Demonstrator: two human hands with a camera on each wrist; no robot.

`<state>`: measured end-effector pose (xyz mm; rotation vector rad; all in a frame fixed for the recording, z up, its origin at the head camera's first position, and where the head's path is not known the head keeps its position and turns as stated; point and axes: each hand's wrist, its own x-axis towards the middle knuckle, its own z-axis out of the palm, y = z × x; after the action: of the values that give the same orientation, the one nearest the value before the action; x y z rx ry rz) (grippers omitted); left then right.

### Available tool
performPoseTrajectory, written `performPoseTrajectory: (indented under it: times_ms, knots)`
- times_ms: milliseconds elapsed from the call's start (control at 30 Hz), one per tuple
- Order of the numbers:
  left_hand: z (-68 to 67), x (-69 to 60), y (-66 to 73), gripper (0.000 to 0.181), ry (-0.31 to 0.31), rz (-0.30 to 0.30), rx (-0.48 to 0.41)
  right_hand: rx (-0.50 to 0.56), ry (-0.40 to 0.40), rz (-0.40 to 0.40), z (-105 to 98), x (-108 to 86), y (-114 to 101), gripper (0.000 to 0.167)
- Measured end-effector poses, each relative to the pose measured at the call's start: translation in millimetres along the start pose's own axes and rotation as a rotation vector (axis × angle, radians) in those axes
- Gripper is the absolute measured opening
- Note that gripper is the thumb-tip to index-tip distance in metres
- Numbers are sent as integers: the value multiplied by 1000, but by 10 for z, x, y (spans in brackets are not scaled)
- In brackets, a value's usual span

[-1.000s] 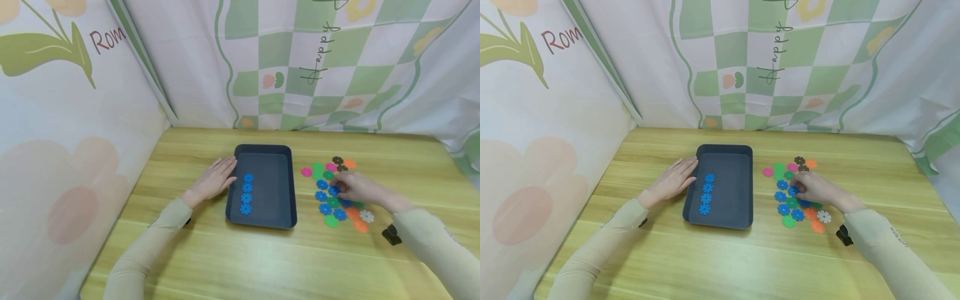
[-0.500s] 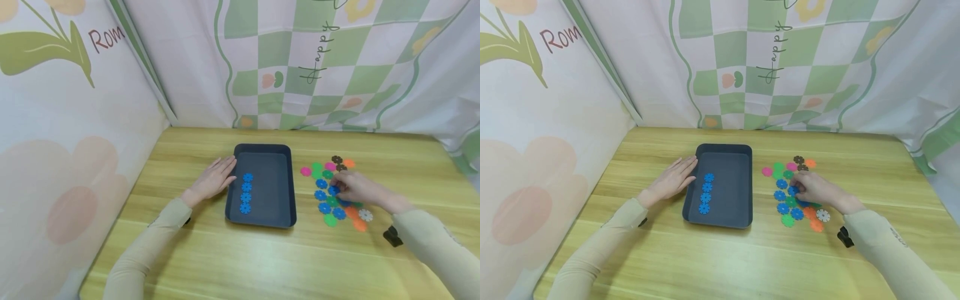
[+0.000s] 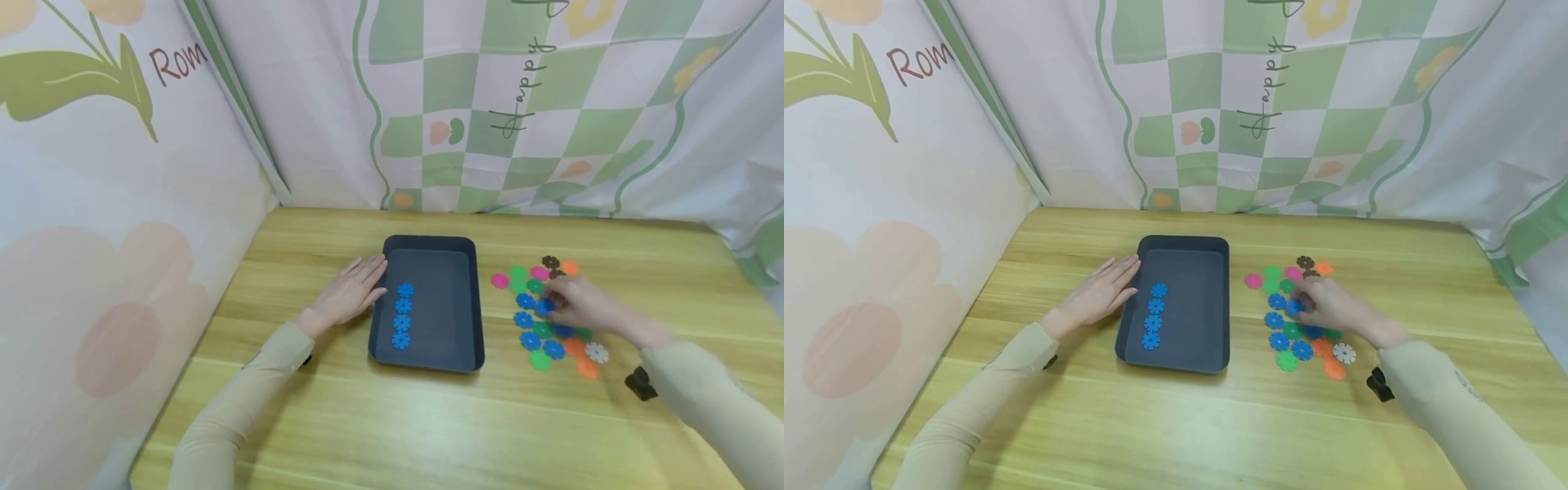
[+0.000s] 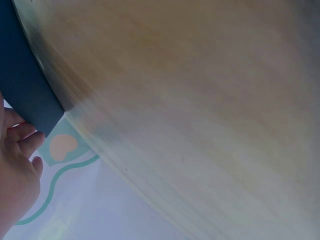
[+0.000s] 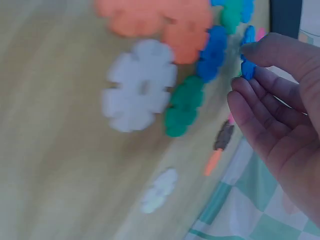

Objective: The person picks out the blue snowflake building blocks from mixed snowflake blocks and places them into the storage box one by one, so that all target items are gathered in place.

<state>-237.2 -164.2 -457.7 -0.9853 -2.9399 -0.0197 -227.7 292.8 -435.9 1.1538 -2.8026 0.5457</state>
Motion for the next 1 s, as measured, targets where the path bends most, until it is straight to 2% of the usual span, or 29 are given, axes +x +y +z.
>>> performPoseTrajectory:
  times_ms: [133,333,467,733,1000]
  knots:
    - [-13,-1,-7,61,5,-1,-4,2,8,-6,-114,191,-67,22]
    - [2,-3,-26,61,16,1,3,0,-83,48,-267,594,-276,20]
    - [21,1,-27,61,25,7,3,0,-112,41,-290,853,-368,21]
    - [37,19,-17,61,25,14,29,29,-159,64,-188,1277,-471,22]
    - [12,24,-13,61,7,4,14,31,-223,77,-2,1685,-632,25]
